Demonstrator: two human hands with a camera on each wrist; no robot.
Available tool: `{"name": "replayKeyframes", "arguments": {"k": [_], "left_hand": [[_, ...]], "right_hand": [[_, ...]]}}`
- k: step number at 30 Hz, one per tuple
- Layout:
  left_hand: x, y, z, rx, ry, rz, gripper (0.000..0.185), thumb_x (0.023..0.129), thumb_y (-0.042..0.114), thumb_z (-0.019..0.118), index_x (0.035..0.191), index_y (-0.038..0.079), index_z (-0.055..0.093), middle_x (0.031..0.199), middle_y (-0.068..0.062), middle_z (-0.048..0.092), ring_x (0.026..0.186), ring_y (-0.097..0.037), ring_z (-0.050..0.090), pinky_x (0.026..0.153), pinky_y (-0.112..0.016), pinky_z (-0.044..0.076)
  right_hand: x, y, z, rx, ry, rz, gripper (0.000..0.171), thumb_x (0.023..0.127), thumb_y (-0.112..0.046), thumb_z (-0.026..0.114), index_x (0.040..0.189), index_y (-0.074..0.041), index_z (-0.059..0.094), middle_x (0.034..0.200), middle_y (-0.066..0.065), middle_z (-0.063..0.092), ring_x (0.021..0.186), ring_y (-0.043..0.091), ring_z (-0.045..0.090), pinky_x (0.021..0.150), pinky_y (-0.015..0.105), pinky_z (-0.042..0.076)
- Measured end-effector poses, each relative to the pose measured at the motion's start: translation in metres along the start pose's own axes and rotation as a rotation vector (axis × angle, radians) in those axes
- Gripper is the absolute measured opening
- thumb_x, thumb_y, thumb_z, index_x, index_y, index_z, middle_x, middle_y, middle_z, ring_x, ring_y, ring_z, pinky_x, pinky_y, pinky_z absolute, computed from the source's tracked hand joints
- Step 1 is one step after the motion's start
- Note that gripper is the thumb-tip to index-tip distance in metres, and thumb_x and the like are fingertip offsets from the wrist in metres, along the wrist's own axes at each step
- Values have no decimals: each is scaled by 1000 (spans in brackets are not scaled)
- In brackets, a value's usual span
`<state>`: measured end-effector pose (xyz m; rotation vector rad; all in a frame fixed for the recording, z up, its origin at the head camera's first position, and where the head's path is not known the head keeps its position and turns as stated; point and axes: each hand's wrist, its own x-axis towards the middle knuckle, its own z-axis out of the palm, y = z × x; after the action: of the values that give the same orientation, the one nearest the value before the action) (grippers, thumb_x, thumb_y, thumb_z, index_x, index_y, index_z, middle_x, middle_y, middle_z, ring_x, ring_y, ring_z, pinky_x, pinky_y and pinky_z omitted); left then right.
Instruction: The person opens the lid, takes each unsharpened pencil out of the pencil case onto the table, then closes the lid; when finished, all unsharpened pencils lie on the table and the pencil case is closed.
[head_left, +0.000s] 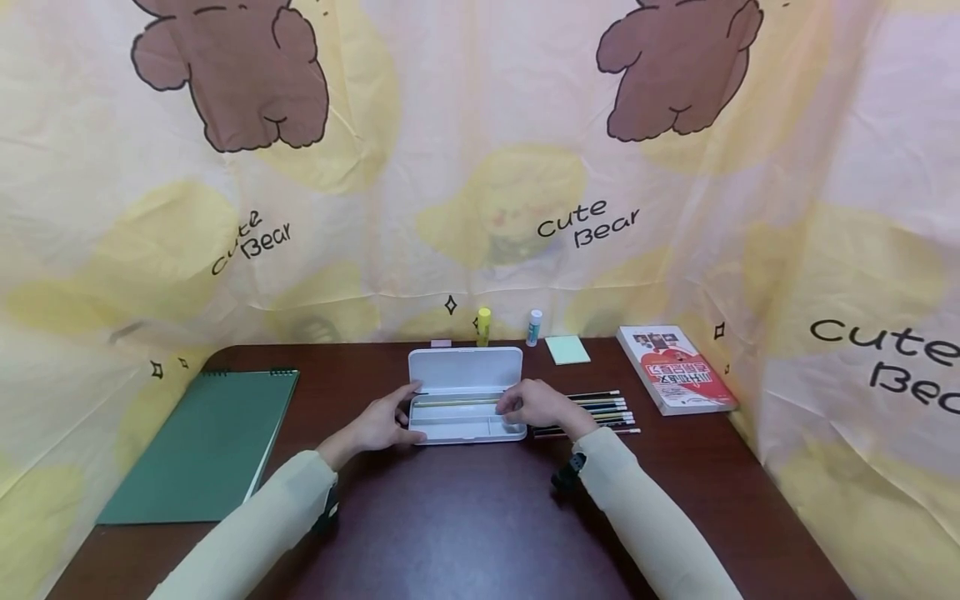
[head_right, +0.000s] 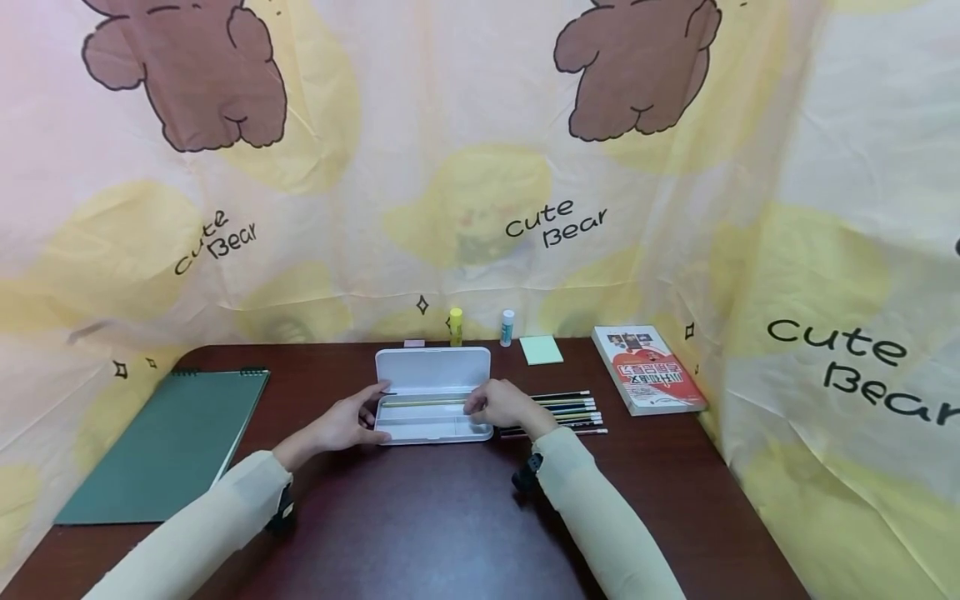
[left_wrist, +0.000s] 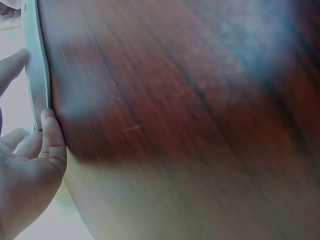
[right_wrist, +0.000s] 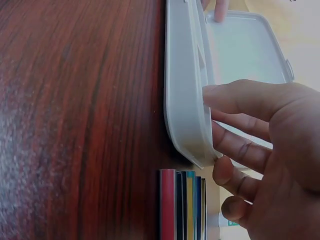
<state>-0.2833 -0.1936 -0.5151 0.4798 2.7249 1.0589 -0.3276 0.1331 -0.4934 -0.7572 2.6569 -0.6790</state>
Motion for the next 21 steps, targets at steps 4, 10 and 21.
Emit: {"name": "replayKeyframes", "arguments": {"k": [4,10,21], "left_hand": [[0,2,-1,-6,-4,3,100,76,34,87,157,15,31,145,-14,53,93,-15,60,77,-28,50],[0,3,-1,-7,-9,-1,99,78,33,86,157,15,30,146,-14,52,94,-16,61,78,-28,50],[0,3,-1,-15,-4,-2,100,77,34,87,157,16,30,145,-14,53,93,-16,61,77,-29,50]], "right_hand": [[1,-2,0,-16,-12,15,11,89,-18,74,98,-23,79,87,-10,71,81,10,58,79,31,50],[1,-4,-1,-24,-11,25,9,89,-17,75,95,-22,79,87,-10,71,81,10,58,79,31,50],[1,-5,0,-25,-11,41,10,91,-17,73,96,-23,78,90,-10,71,83,11,57,81,32,50]]}}
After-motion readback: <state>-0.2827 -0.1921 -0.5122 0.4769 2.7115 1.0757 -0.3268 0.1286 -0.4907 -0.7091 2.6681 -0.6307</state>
